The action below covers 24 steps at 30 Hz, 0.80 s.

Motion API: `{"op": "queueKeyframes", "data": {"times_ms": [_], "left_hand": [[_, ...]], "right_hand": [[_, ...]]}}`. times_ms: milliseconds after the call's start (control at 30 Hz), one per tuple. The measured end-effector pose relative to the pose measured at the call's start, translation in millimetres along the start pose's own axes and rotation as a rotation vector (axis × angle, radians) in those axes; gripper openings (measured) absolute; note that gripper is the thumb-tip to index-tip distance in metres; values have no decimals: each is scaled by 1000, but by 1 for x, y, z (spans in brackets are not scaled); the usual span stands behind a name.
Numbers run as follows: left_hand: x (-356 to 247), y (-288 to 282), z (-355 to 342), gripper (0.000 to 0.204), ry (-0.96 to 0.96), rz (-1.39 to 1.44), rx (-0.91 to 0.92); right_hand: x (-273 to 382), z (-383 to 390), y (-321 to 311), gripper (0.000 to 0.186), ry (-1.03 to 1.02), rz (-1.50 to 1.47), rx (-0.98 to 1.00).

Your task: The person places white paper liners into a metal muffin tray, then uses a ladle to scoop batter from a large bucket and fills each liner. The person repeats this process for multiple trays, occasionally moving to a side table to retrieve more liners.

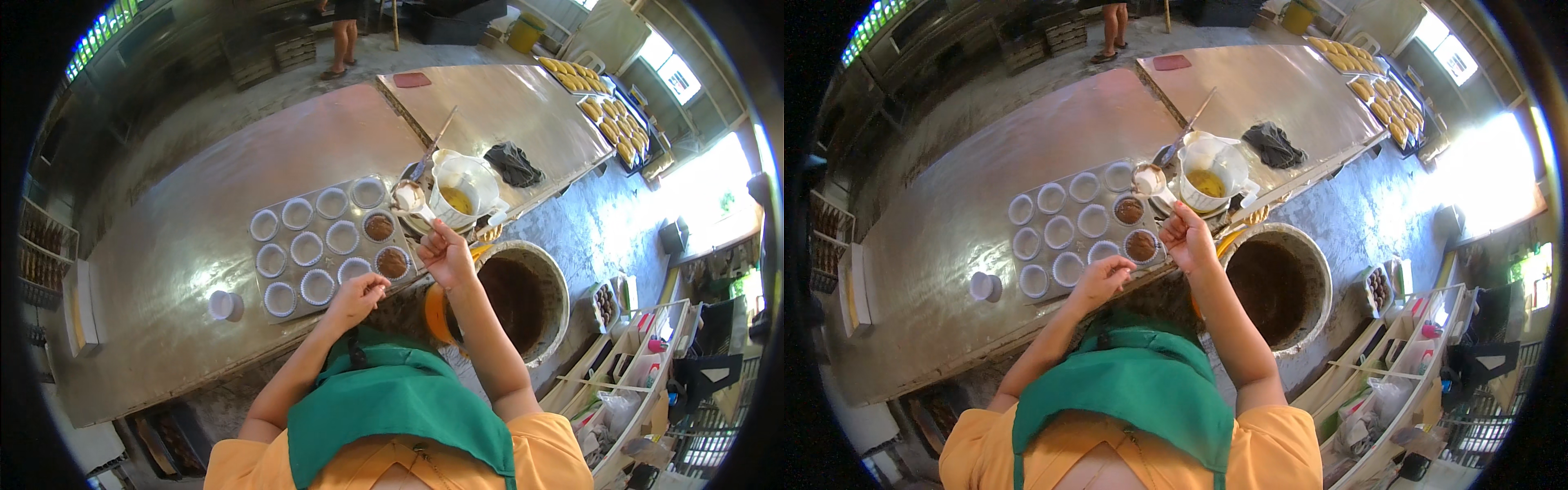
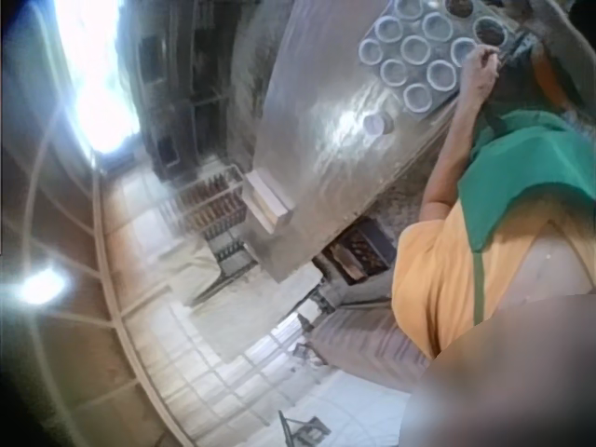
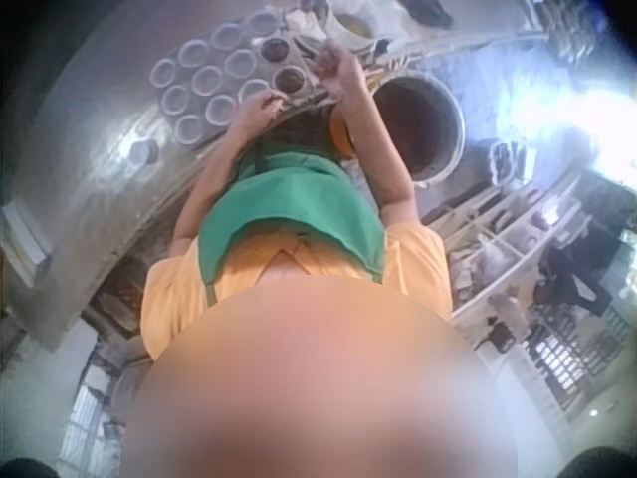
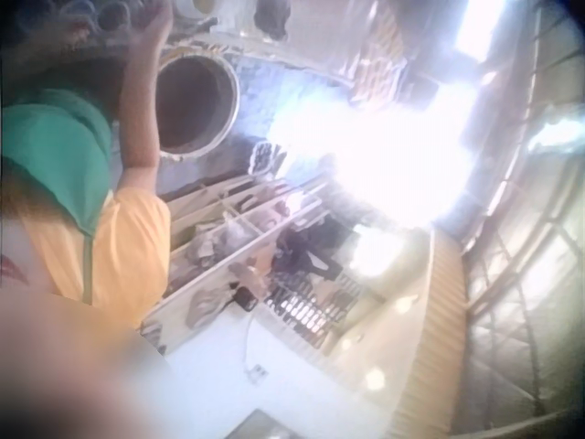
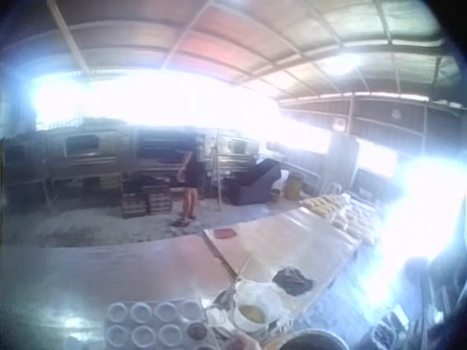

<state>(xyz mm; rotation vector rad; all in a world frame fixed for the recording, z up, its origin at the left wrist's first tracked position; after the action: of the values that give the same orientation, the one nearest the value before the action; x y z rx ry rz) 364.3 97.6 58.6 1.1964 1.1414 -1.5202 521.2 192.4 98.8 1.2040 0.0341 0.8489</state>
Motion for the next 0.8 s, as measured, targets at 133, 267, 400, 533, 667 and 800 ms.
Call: {"op": "queueKeyframes", "data": {"times_ms": [133,267,400,533,667,800], "left_hand": [[-6,47,-11,20,-35,-13,120],[1,101,-25,23,-109,23,235],[29,154,-37,29,-234,47,267],[57,197,-38,26,-374,162,155],[67,213,-32,18,-410,224,33],[70,214,-28,16,-506,293,-60]], "right_hand": [[43,43,-2,24,-9,-171,246],[109,106,-88,22,-274,-31,57],[131,135,-233,20,-255,717,-620],[113,86,-323,24,-281,1773,-680],[111,24,-393,22,-96,1988,-749],[54,-2,-412,20,18,2120,-432]]}}
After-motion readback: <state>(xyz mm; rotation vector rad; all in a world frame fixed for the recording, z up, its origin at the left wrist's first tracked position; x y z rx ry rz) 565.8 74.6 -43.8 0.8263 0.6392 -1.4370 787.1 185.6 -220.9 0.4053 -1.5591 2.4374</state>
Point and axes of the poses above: each hand's wrist, its own z-axis away from the middle knuckle, its own y-axis out of the palm, x = y × z, the point moved 6 cm from there along -z, towards the middle knuckle, and after that the axes turned 6 degrees about y, right-handed, at the moved point
